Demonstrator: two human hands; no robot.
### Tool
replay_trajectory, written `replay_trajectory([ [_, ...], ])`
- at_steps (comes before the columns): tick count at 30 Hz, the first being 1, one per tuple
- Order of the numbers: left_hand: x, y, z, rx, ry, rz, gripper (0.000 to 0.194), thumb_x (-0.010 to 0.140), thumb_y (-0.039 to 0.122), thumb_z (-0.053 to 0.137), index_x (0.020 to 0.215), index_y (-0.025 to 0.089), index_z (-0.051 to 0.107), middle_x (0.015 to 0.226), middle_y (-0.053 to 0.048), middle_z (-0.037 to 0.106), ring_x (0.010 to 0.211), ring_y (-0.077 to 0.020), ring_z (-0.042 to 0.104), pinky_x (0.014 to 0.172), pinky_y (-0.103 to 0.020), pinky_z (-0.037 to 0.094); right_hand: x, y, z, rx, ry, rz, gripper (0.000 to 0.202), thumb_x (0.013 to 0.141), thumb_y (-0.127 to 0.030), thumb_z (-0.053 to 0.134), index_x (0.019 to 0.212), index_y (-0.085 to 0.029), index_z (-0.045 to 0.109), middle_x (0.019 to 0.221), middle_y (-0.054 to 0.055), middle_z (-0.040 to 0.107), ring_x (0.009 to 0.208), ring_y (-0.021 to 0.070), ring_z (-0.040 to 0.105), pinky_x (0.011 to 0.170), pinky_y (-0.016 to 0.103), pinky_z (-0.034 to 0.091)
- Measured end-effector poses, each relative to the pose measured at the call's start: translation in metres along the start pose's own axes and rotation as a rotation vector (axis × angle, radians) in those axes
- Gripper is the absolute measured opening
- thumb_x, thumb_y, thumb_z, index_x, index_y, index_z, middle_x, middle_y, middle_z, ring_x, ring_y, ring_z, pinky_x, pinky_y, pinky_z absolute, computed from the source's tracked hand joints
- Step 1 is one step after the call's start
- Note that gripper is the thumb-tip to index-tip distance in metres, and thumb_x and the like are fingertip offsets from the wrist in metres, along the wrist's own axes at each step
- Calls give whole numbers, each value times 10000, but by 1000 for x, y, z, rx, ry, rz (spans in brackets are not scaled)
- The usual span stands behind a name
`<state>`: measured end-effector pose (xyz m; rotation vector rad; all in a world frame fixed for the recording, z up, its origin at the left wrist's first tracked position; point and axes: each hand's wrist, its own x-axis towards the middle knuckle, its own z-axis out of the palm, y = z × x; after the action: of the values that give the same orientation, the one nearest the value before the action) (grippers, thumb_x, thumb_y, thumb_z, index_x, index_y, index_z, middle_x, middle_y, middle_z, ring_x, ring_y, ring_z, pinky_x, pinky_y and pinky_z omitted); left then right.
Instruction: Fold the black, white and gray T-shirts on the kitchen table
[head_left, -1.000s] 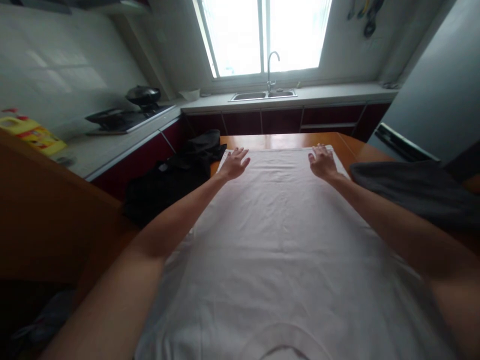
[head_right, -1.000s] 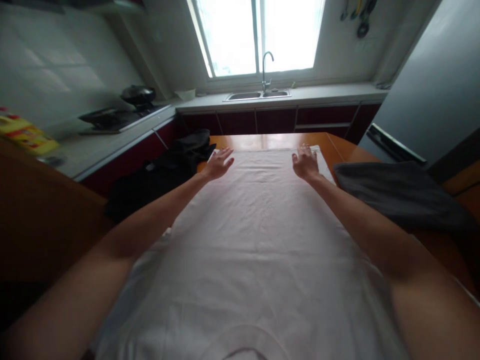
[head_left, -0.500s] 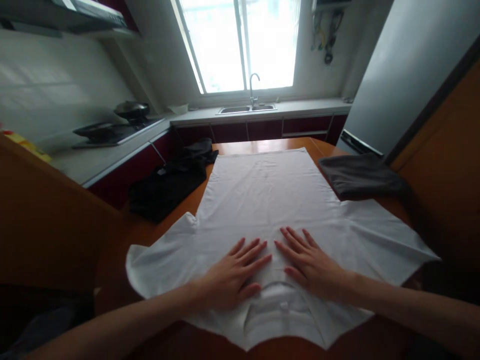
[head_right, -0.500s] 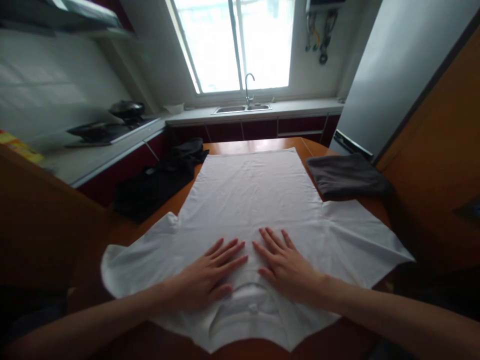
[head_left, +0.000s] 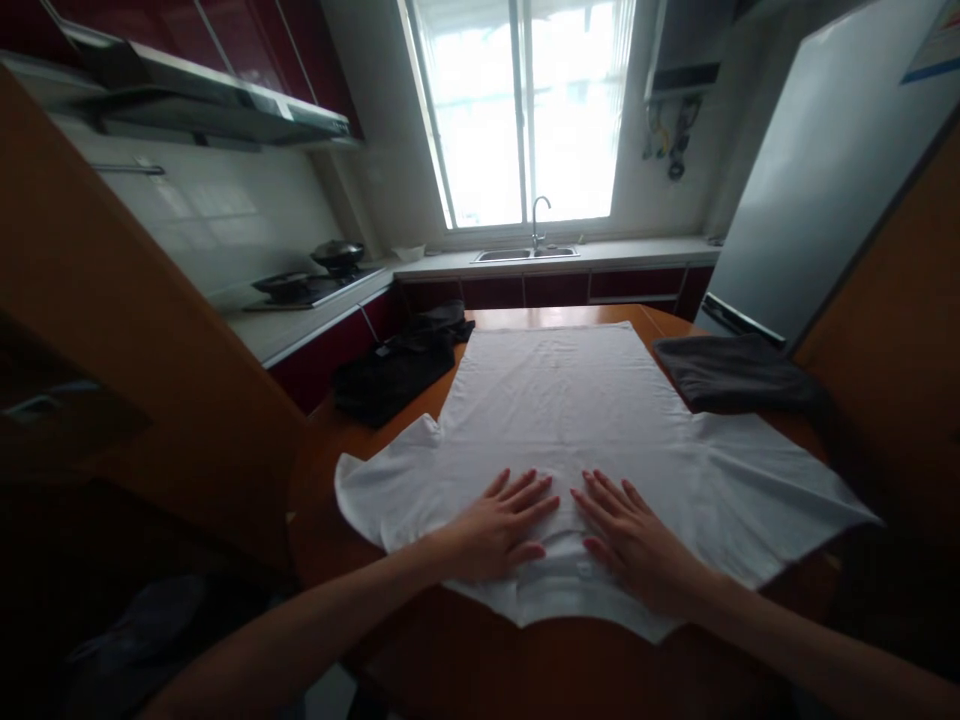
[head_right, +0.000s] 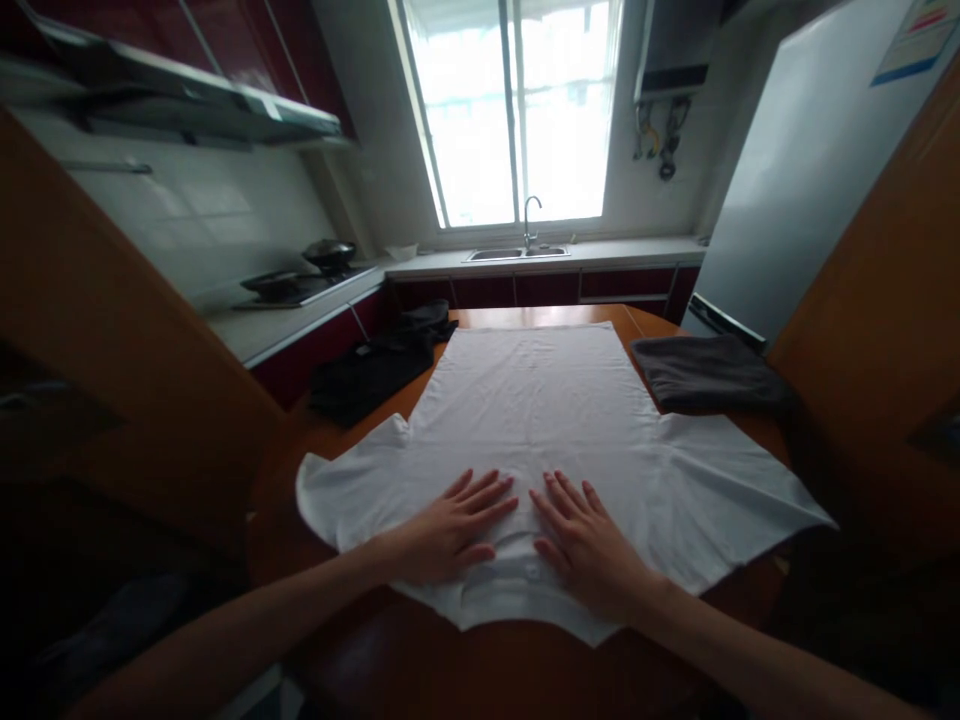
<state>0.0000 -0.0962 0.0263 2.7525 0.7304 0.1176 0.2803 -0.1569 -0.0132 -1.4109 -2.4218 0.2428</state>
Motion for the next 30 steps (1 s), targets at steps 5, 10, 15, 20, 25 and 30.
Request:
replay_trajectory([
  [5, -1, -7, 3, 2, 10, -86, 636, 1043, 542, 396, 1621, 336, 229, 1690, -32, 190, 1566, -264, 131, 1267, -521, 138, -5, -5, 5, -8, -3, -6, 568, 1039, -428, 410, 1571, -228, 393, 1652, 121, 281, 1536, 287, 241, 1229, 552, 252],
  [10, -2, -13, 8, 12, -63, -92, 676, 1025, 578, 421, 1623, 337, 218, 1699, -59, 125, 1567, -315, 76, 1250, -588, 98, -7, -7, 7, -9, -22, 11, 553, 1046, -441, 390, 1547, -212, 436, 1643, 134, 307, 1533, 290, 250, 1228, 547, 246],
  [15, 9, -22, -13, 19, 46, -171, 618, 1056, 528, 357, 1625, 335, 210, 1705, -39, 124, 1575, -258, 56, 1259, -549, 100, 16, -6, -20, 39, -1, 98, 598, 1042, -506, 370, 1570, -227, 390, 1655, 127, 280, 1538, 282, 238, 1216, 544, 261],
  [20, 39, -61, -30, 109, 100, -433, 613, 1047, 507, 359, 1600, 249, 307, 1670, -104, 262, 1554, -284, 193, 1240, -540, 179, 81, 9, -46, 27, 14, 276, 636, 1036, -514, 370, 1557, -152, 404, 1652, 187, 270, 1542, 321, 215, 1209, 562, 228],
  [25, 49, -97, -7, 188, 122, -697, 660, 1042, 558, 270, 1599, 207, 309, 1679, -153, 204, 1557, -347, 141, 1213, -598, 175, 118, 31, -18, -44, 57, 458, 652, 1050, -496, 337, 1587, -127, 326, 1666, 212, 212, 1552, 327, 160, 1208, 576, 173],
  [30, 41, -107, 7, 192, 104, -707, 679, 1029, 584, 281, 1613, 237, 276, 1701, -127, 116, 1565, -341, 83, 1215, -593, 160, 114, 39, 6, -88, 99, 431, 635, 1053, -492, 320, 1587, -148, 327, 1670, 199, 215, 1558, 313, 131, 1213, 589, 106],
])
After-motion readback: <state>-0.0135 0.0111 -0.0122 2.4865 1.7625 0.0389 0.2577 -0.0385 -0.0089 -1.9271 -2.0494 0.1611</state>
